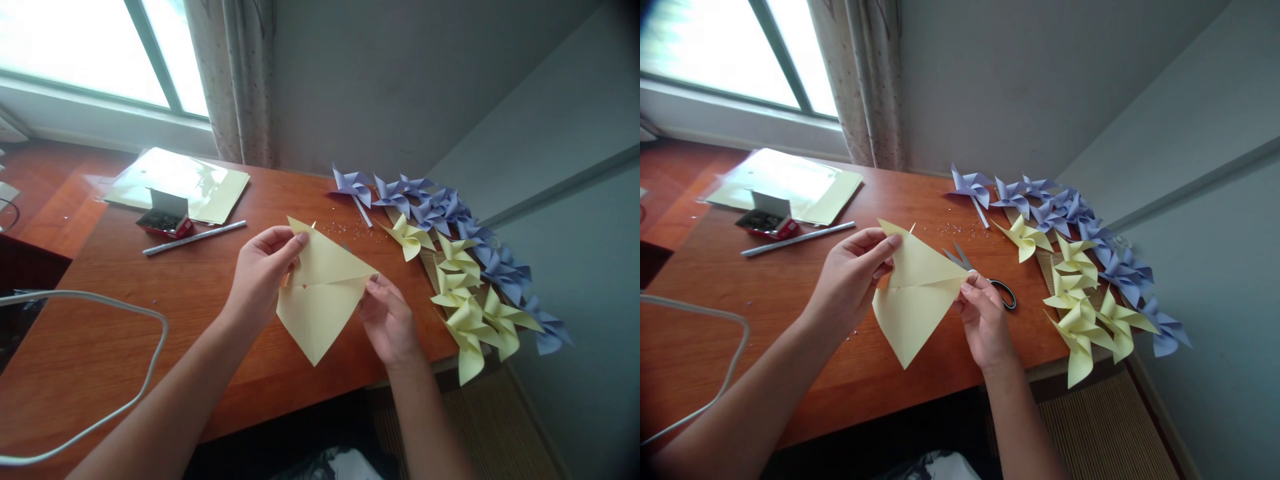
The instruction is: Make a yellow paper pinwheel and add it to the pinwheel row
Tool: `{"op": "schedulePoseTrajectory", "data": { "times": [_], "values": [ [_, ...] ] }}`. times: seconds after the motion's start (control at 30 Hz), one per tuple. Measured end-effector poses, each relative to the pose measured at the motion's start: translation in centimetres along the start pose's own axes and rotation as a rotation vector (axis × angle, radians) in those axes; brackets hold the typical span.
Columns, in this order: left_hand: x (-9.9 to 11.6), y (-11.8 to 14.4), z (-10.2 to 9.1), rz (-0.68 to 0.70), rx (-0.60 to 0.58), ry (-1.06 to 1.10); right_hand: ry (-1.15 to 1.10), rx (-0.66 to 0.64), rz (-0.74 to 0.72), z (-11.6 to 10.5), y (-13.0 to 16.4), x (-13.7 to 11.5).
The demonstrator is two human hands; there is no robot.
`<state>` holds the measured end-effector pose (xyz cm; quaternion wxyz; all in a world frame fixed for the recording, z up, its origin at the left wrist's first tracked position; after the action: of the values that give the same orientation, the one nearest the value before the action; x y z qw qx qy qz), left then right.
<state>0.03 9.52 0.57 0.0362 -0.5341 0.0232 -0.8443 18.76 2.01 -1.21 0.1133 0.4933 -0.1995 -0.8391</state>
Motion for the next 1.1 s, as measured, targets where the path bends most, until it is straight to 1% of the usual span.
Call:
{"op": "schedulePoseTrajectory", "data": {
  "times": [0.07,0.1,0.17,0.2,0.23,0.3,0.4,0.47,0.57,0.7,0.83,1.0,1.1],
  "values": [
    [0.5,-0.1,-0.2,0.049,-0.006,-0.076,0.136,0.029,0.002,-0.9,0.1,0.0],
    [0.8,-0.1,-0.1,0.075,-0.023,-0.128,0.196,0.085,-0.033,-1.8,0.2,-0.4],
    [1.2,0.0,0.4,0.128,-0.092,-0.255,0.282,0.233,-0.166,-3.4,0.6,-2.3],
    [1.4,0.1,0.9,0.156,-0.139,-0.324,0.314,0.29,-0.236,-3.9,0.9,-3.3],
    [1.5,0.3,1.4,0.184,-0.189,-0.388,0.35,0.319,-0.3,-3.9,1.1,-4.2],
    [1.4,0.6,2.4,0.229,-0.285,-0.491,0.437,0.313,-0.381,-2.8,1.3,-5.5],
    [1.1,1.1,3.7,0.265,-0.396,-0.581,0.612,0.237,-0.44,0.2,1.1,-6.2],
    [1.0,1.4,4.4,0.279,-0.454,-0.606,0.702,0.178,-0.498,2.3,1.2,-6.4],
    [0.8,1.8,5.0,0.294,-0.516,-0.634,0.769,0.133,-0.562,4.1,1.1,-6.5],
    [0.6,2.0,5.3,0.301,-0.556,-0.665,0.868,0.127,-0.642,5.0,1.2,-6.7],
    [0.5,2.1,5.3,0.275,-0.555,-0.625,0.958,0.17,-0.744,5.2,2.1,-7.2],
    [-0.2,2.1,5.2,0.164,-0.538,-0.458,1.096,0.197,-0.919,5.8,3.6,-7.4],
    [-0.8,2.2,5.1,0.077,-0.526,-0.358,1.145,0.185,-0.974,6.1,3.8,-7.1]
  ]
}}
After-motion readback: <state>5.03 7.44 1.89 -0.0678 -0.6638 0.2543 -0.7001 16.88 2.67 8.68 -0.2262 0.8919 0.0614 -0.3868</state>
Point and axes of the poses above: each hand's wrist, its own y-axis away from the middle knuckle, its own z-axis out of the palm, x = y × z, the point moved 10 cm from there along -y, towards the middle knuckle, and after that the axes turned 15 degrees about z, right-handed, at the moved point
